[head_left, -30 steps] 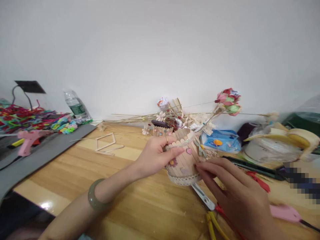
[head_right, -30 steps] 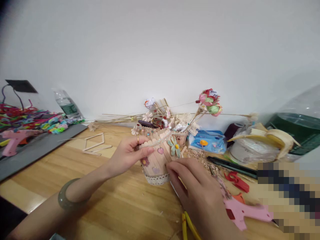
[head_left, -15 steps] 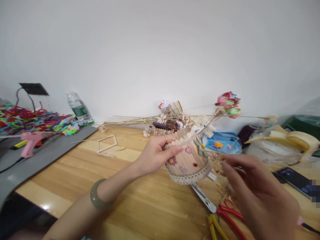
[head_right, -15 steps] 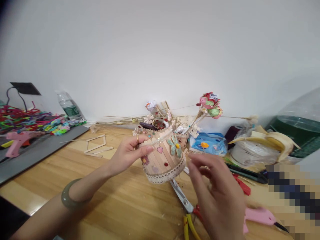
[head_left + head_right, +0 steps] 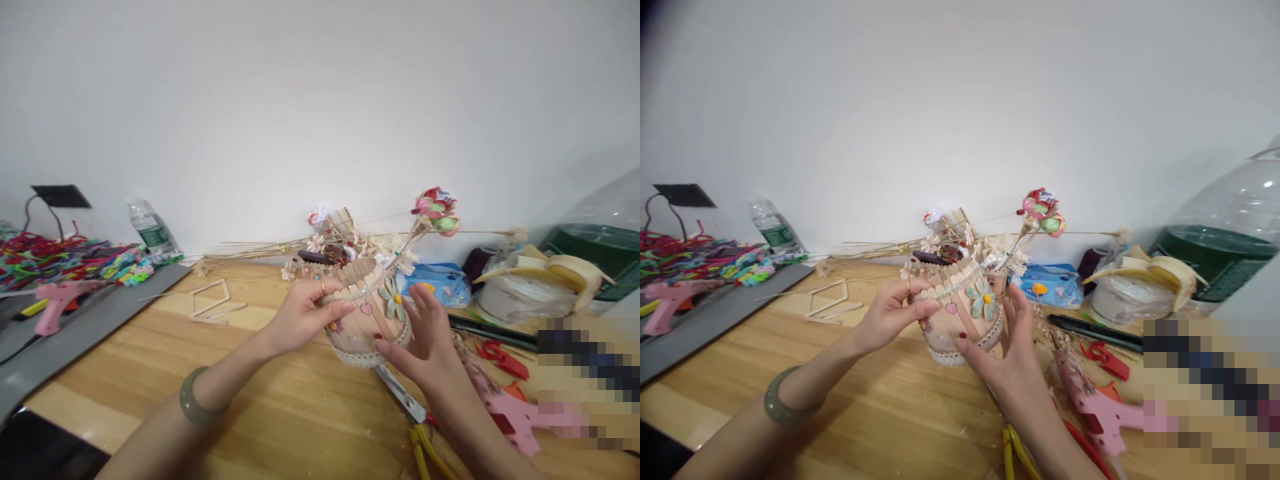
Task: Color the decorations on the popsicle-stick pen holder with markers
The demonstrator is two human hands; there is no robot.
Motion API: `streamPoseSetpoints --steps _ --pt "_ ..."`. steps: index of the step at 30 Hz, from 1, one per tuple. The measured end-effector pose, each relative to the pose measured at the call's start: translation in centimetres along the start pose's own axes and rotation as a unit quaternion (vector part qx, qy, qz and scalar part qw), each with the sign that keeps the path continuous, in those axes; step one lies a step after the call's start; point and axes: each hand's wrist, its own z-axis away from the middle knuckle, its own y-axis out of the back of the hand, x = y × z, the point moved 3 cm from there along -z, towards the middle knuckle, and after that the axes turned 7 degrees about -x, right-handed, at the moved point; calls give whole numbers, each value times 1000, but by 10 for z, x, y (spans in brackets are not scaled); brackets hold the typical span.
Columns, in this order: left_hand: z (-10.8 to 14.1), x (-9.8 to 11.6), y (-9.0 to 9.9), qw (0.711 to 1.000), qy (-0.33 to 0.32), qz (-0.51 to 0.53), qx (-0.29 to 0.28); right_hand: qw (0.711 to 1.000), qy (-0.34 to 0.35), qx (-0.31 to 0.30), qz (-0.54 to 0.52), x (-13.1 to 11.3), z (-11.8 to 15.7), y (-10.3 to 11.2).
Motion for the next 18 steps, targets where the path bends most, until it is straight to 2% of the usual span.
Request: streamPoseSetpoints --steps 8,13,18 --pt "2 3 -1 1000 5 -13 0 1000 -11 -15 -13 -7 -5 -1" --pt "3 4 0 1000 -8 -14 -1 996 -9 -75 -50 -7 -6 -5" --pt "3 7 1 1000 -11 -15 3 993 10 -86 -81 -6 -5 -4"
